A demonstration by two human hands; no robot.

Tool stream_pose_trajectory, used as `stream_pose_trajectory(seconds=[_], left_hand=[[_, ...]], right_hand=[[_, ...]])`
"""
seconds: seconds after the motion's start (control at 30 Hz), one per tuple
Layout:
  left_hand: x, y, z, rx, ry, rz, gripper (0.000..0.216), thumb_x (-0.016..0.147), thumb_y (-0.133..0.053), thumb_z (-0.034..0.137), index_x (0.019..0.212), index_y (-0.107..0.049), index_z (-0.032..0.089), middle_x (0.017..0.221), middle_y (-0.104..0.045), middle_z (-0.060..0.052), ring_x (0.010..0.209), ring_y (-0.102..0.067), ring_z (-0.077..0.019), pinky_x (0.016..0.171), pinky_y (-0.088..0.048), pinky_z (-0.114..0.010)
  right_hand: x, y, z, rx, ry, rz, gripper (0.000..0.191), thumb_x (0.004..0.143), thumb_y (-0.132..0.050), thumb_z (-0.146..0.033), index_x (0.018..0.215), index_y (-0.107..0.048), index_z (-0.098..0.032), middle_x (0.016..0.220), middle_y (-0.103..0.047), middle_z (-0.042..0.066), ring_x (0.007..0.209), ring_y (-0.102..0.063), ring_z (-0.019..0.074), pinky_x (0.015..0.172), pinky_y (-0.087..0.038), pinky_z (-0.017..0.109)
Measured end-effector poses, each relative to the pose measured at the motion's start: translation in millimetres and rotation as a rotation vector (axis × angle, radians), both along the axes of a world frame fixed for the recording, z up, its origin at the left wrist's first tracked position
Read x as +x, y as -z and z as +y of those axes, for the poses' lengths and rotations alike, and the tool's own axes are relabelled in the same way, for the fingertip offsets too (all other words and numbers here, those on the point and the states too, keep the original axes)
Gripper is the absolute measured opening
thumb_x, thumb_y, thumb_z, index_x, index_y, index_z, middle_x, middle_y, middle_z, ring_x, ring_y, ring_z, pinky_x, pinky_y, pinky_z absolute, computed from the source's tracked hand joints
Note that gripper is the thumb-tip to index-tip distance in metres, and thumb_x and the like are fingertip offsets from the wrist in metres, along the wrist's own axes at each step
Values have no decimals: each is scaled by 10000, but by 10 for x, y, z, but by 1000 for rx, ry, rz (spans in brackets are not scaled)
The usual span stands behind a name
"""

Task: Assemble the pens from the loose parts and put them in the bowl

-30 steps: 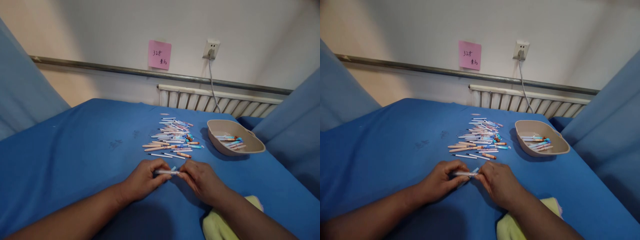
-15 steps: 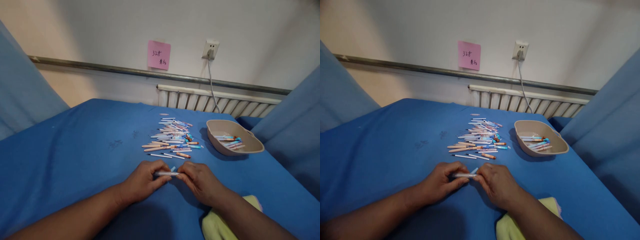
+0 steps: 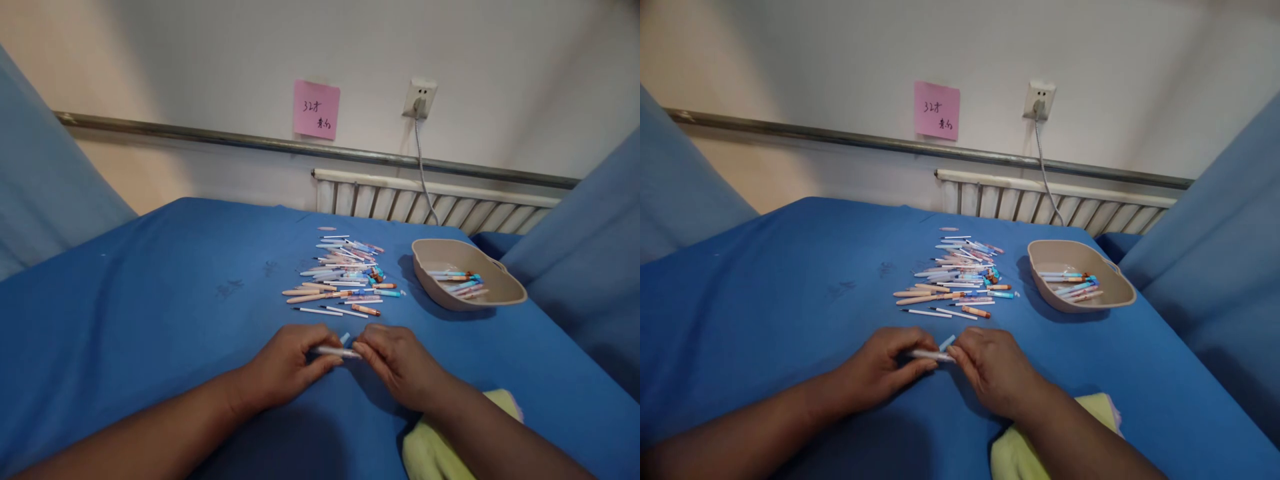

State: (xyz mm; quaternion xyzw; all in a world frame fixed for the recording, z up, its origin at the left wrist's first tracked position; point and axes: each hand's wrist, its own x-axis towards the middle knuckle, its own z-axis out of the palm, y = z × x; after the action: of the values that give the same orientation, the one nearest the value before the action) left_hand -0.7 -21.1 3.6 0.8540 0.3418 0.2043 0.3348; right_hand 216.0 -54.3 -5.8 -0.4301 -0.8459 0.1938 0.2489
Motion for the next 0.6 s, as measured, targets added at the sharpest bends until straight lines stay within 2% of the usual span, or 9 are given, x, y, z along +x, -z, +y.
stream_pose_trajectory(seconds=[0.1, 0.17, 0.3, 0.4, 0.53, 0.6], left_hand=[[-2, 0, 0, 10, 15, 17, 164, 862, -547, 317, 906, -641, 191, 775, -658, -2, 697, -573, -132, 637, -408, -201], [1, -8, 7, -7, -6, 28, 155, 858, -549, 309, 882, -637, 184, 718, -638, 13, 648, -559, -121, 607, -398, -195], [6, -16, 15, -8, -33, 35, 146, 845, -561, 301, 852, -634, 174, 669, -609, 28, 611, -538, -113, 584, -384, -192], [5, -1, 4, 8, -15, 34, 152, 853, -552, 305, 865, -637, 179, 710, -629, 16, 649, -552, -121, 605, -393, -196], [2, 13, -7, 33, 9, 25, 160, 862, -542, 312, 893, -638, 189, 782, -655, -3, 710, -568, -134, 636, -406, -201], [5, 4, -2, 19, -9, 19, 162, 862, -540, 315, 880, -636, 186, 750, -646, 4, 687, -563, -130, 623, -403, -198]], right_hand=[[-20, -14, -19, -41, 13, 47, 136, 911, -493, -338, 911, -538, -210, 776, -601, 4, 699, -552, 137, 624, -382, 245], [-26, -15, -29, -27, 25, 68, 185, 852, -579, -315, 983, -506, -208, 860, -609, 18, 742, -558, 149, 639, -392, 251], [-13, -4, -27, 20, -6, 73, 49, 874, -504, -189, 920, -513, -203, 868, -601, 32, 780, -562, 151, 676, -404, 255], [-2, -9, -23, 4, -15, 40, 88, 912, -469, -239, 908, -550, -205, 823, -615, 28, 753, -573, 151, 670, -405, 256], [-15, -25, -25, -95, -33, 63, 171, 942, -426, -253, 906, -589, -219, 790, -647, 7, 731, -596, 133, 667, -410, 237], [-25, -23, -27, -116, -22, 104, 126, 926, -463, -263, 963, -577, -226, 822, -658, 0, 747, -602, 131, 669, -414, 232]])
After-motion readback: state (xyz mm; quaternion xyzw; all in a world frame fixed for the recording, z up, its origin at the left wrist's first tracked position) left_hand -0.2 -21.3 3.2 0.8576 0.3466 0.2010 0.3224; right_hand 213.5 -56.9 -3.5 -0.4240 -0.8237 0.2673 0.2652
